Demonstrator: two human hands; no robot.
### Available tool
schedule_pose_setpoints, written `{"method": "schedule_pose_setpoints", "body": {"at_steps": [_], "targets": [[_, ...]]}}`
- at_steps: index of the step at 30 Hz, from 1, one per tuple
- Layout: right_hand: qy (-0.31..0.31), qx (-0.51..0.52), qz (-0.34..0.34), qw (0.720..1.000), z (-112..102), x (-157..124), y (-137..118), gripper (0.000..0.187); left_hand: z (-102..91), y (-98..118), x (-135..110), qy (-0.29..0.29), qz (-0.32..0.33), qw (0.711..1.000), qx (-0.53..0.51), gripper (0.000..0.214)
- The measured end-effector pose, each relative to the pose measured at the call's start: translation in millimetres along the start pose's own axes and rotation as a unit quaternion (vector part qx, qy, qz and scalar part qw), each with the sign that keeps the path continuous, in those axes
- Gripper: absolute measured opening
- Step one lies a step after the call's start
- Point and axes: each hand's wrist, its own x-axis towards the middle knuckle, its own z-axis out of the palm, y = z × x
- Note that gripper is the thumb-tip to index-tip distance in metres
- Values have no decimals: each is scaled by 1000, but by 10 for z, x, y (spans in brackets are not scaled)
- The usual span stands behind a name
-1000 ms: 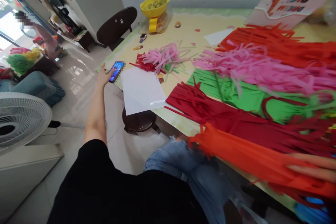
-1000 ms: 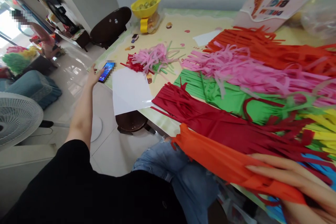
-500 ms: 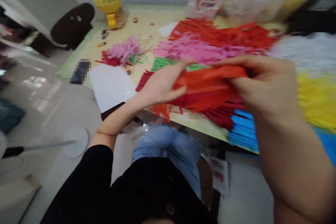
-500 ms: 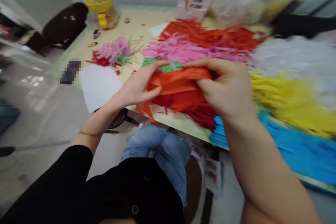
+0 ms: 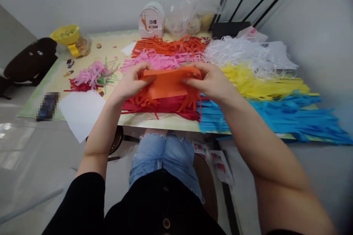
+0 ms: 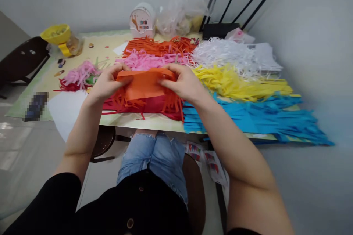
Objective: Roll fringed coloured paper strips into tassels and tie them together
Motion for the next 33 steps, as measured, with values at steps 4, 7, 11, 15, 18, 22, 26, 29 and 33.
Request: {"method": "schedule_pose_setpoints", "body": {"at_steps": [4,7,11,15,18,22,26,29,33], "targets": [[20,25,-22,999,65,-25,39,14,3,-34,-50,19,-24,998,-64,12],[18,78,-42,996,114,-52,59,24,0,-122,-91,44,-31,989,-138,25],[27,119,-64,990,140,-60,87,14,14,-173,-135,72,-16,982,-172,17],[35,123,-69,989,139,-50,143,13,4,-155,-191,92,-22,983,-159,17],[44,93,-81,991,120,-60,164,10,-172,-138,-232,34,-32,987,-154,19],[45,32,-59,997,115,-93,90,2,-462,-67,-162,-220,-26,964,-147,70],[26,-44,-28,998,140,-122,-41,7,-358,48,51,-214,-48,974,-52,58],[-1,-72,-53,996,-3,-144,-90,10,-219,108,170,-194,-79,978,15,37],[-219,-134,-54,965,-485,-172,-183,22,-247,174,233,-195,-56,975,95,28]]}}
